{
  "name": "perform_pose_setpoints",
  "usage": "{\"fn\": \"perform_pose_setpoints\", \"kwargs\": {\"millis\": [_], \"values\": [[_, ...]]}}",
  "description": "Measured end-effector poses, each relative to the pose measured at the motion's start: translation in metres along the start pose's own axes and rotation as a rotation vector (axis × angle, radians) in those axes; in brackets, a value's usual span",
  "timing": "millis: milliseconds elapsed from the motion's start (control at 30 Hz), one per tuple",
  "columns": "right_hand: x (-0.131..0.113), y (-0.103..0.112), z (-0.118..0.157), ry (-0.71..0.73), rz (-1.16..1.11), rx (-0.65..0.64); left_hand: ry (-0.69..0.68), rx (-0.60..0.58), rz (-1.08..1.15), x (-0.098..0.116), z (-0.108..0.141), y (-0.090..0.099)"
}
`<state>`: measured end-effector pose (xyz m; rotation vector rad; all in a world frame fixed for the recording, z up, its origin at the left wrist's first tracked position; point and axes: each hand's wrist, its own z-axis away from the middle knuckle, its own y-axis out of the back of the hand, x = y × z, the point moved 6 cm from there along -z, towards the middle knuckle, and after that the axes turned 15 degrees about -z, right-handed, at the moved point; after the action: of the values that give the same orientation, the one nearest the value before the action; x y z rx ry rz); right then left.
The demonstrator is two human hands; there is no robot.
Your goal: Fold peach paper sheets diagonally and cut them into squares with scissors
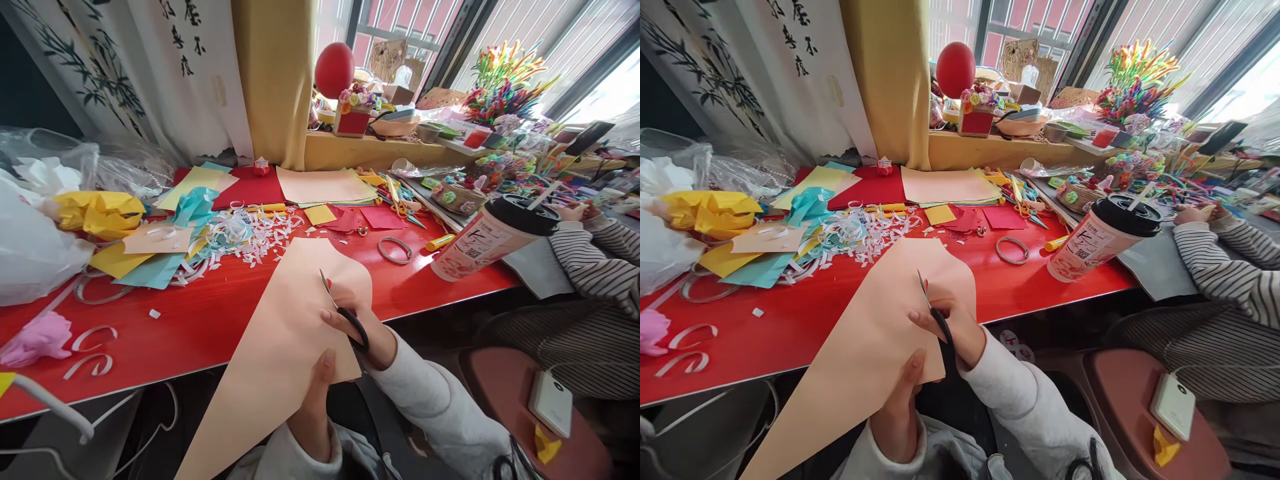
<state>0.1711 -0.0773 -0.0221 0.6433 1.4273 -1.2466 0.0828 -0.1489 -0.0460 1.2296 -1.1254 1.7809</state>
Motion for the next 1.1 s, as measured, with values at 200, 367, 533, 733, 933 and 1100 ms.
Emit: {"fn": "perform_pose_setpoints", "kwargs": {"millis": [200,367,533,733,933,1100], "values": [[0.0,0.007,0.001,-0.026,0.039,0.096,0.042,0.014,0.018,0.0,0.002,-0.001],[0.001,0.004,0.004,-0.059,-0.067,0.07,0.045,0.021,0.02,-0.001,0.004,0.0],[0.0,0.003,0.007,-0.073,-0.12,0.099,0.05,0.029,-0.008,-0.011,0.003,0.005],[-0.008,-0.002,0.005,-0.05,-0.167,0.074,0.047,0.055,-0.062,-0.021,0.003,0.012],[-0.008,-0.002,0.005,-0.062,-0.152,0.094,0.023,0.079,-0.081,-0.018,0.003,0.014],[-0.009,-0.002,0.007,-0.054,-0.211,0.099,0.052,0.081,-0.106,-0.02,0.006,0.014]]}}
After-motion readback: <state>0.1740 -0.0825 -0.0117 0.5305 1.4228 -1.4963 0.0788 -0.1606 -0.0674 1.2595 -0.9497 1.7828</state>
